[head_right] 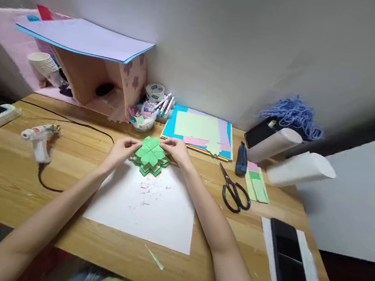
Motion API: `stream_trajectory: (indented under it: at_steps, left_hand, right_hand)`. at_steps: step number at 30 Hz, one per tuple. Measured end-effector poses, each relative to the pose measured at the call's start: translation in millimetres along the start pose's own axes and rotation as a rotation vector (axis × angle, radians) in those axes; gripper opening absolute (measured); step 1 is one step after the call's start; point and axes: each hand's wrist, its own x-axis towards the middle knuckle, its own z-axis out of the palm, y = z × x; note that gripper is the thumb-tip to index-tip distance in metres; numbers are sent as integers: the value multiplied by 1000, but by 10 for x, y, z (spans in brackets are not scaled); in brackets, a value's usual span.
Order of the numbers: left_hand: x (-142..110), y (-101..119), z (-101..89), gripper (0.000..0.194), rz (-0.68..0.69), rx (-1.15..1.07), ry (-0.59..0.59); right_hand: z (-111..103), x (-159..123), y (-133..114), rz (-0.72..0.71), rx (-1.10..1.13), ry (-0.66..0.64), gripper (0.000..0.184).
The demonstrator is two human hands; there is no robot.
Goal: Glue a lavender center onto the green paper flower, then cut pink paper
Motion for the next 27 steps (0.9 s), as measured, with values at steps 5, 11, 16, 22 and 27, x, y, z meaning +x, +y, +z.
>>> stream_trajectory:
  at_steps: [5, 11, 16, 22, 27]
  left_hand:
    - [-77, -12, 23, 31, 12, 41, 58]
    - [-131, -80, 42, 27, 20, 107, 98]
    - [-108, -113, 64, 25, 19, 146, 122]
    - [-100, -94, 88, 23, 32, 190, 133]
    - [-106, -101, 96, 24, 43, 217, 131]
  right_hand:
    - [25, -17, 83, 18, -46, 26, 19]
    - [40, -31, 126, 24, -108, 42, 16]
    - [51, 0, 178, 2, -181, 70, 16]
    - [62, 34, 235, -50, -298, 122, 12]
    - [74, 31, 250, -76, -346, 137, 10]
